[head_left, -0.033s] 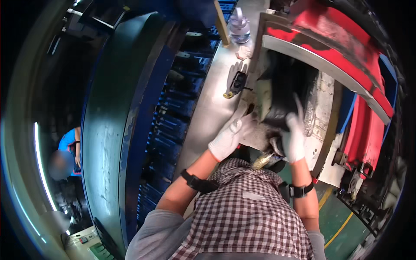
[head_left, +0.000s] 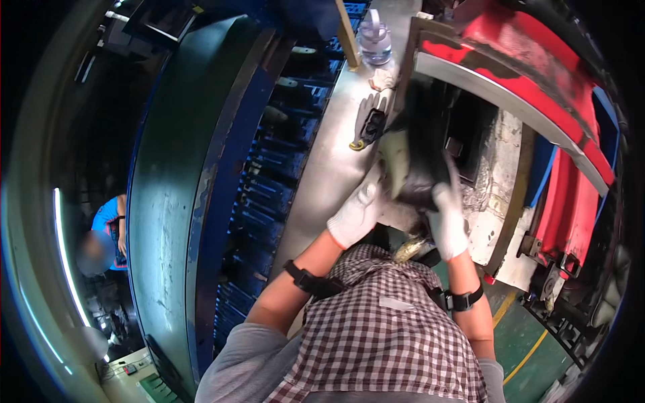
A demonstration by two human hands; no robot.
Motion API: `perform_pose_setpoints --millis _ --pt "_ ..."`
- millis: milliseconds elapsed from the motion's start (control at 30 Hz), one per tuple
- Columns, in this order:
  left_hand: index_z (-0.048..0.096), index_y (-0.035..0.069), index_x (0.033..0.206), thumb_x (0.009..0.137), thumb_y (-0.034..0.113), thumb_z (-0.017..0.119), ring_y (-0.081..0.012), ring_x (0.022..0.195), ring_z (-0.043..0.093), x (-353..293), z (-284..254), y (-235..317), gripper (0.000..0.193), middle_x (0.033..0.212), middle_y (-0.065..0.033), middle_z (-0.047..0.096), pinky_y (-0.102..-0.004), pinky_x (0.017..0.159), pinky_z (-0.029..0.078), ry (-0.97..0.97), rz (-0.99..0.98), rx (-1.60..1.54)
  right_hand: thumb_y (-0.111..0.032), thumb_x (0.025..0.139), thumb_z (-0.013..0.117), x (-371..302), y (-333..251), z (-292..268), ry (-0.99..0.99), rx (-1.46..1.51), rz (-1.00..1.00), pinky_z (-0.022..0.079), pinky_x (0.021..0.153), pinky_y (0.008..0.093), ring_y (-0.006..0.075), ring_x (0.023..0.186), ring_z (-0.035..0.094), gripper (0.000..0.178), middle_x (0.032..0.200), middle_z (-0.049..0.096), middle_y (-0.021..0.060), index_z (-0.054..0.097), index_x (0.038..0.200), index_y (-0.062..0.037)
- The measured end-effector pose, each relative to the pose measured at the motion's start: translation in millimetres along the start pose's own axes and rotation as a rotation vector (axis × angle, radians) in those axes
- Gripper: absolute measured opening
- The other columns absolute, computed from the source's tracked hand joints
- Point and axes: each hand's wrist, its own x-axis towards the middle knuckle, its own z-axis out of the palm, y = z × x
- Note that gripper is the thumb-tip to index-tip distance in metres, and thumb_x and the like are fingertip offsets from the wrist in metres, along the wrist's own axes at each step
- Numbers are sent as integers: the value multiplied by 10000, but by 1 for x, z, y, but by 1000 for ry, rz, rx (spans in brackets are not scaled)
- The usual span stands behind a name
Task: Operating industrial setting and shaping press machinery to shape and set manufactured leather shoes.
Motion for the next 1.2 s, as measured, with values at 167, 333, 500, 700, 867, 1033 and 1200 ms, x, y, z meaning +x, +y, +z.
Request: perform_pose_setpoints --millis 167,333,500,700,867,1033,1200 --pt "583 182 1406 900 341 605 -324 1224 638 -5 -12 38 531 1341 -95 656 -558 1072 495 392 -88 -459 -241 978 644 -12 1 11 -231 -672 -277 281 1247 432 332 1497 388 661 1535 506 219 417 1561 -30" --pt "624 193 1205 811 416 708 -346 1182 628 20 -147 51 460 1221 -91 674 -656 1051 446 956 -93 -294 -158 903 707 -20 22 -28 233 -1298 -449 401 1150 509 407 1378 503 458 1367 627 165 637 1347 -71" --pt "601 188 1204 760 248 788 -294 1052 629 42 -307 92 485 1161 -62 626 -550 963 539 1177 -41 -54 -114 883 710 -22 29 -25 222 -1337 -475 480 1031 483 394 1190 616 334 1112 699 152 706 1217 -87" --pt "504 215 1468 938 482 693 -282 1370 473 68 -368 122 623 1466 -64 541 -492 1090 447 1360 -211 497 -77 862 712 -21 30 -26 238 -1319 -418 518 951 456 378 1073 655 245 1001 701 153 745 1105 -87" --pt "390 193 1584 976 616 610 -292 1433 427 34 -356 115 772 1591 -69 449 -455 1144 395 1338 -130 516 -48 852 701 -17 30 -21 209 -1264 -435 524 940 449 373 1043 660 257 1020 712 153 753 1102 -81" --pt "468 -14 1516 929 492 703 -415 1400 489 -63 -323 95 810 1575 -260 449 -488 1128 422 1785 106 1271 -57 882 658 -22 35 -26 228 -1353 -372 509 961 463 365 1041 667 222 1038 725 163 759 1080 -63" --pt "577 22 1416 880 569 741 -411 1198 644 -217 -424 98 783 1419 -165 620 -532 944 554 1920 -13 364 -44 892 667 -23 42 -32 194 -1360 -367 509 915 437 373 990 656 179 1006 703 169 742 1054 -37"
